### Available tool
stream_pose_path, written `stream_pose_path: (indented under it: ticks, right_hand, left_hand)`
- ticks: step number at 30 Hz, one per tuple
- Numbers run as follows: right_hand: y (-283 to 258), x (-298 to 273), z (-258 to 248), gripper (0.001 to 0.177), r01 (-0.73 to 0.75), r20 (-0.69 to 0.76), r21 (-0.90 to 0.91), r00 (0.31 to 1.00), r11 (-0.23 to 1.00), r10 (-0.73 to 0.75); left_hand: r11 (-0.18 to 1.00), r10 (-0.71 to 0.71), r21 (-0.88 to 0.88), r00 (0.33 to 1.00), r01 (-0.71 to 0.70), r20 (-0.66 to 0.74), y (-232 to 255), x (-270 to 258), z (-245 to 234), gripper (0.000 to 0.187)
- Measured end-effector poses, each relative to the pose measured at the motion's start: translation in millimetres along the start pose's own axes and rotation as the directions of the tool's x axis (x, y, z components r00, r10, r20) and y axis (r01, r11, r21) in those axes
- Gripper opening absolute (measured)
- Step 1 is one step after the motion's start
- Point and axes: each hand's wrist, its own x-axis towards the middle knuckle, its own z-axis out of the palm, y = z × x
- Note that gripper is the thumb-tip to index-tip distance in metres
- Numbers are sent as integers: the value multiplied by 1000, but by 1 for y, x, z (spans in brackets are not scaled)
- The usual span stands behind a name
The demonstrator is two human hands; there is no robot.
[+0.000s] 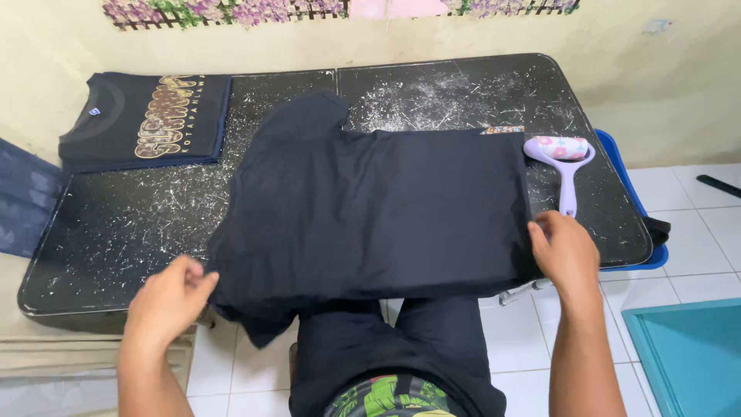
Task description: The person lays a black t-shirt flat on a table and uses a lint roller to remove lint from the fabric. They roll the tool over the shirt's body and sleeves, then fold the shirt and continue rolling the folded edges before placing it aside.
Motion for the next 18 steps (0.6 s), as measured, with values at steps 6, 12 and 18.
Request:
stream_pose_path:
  ticks: [6,12,18]
  right_hand:
    - [-58,82,45,21,266,13,181,962,947,-272]
    - [-146,154,112,25,378,72,337,903,863,-423]
    - [-230,217,203,34,344,142,432,887,834,-440]
  left_hand:
    - [771,571,-245,809,-587,-141,83,140,19,25]
    - [885,434,-75,872,-460,-228,146,286,79,41]
    - [987,154,53,986,-150,-70,175,361,93,56]
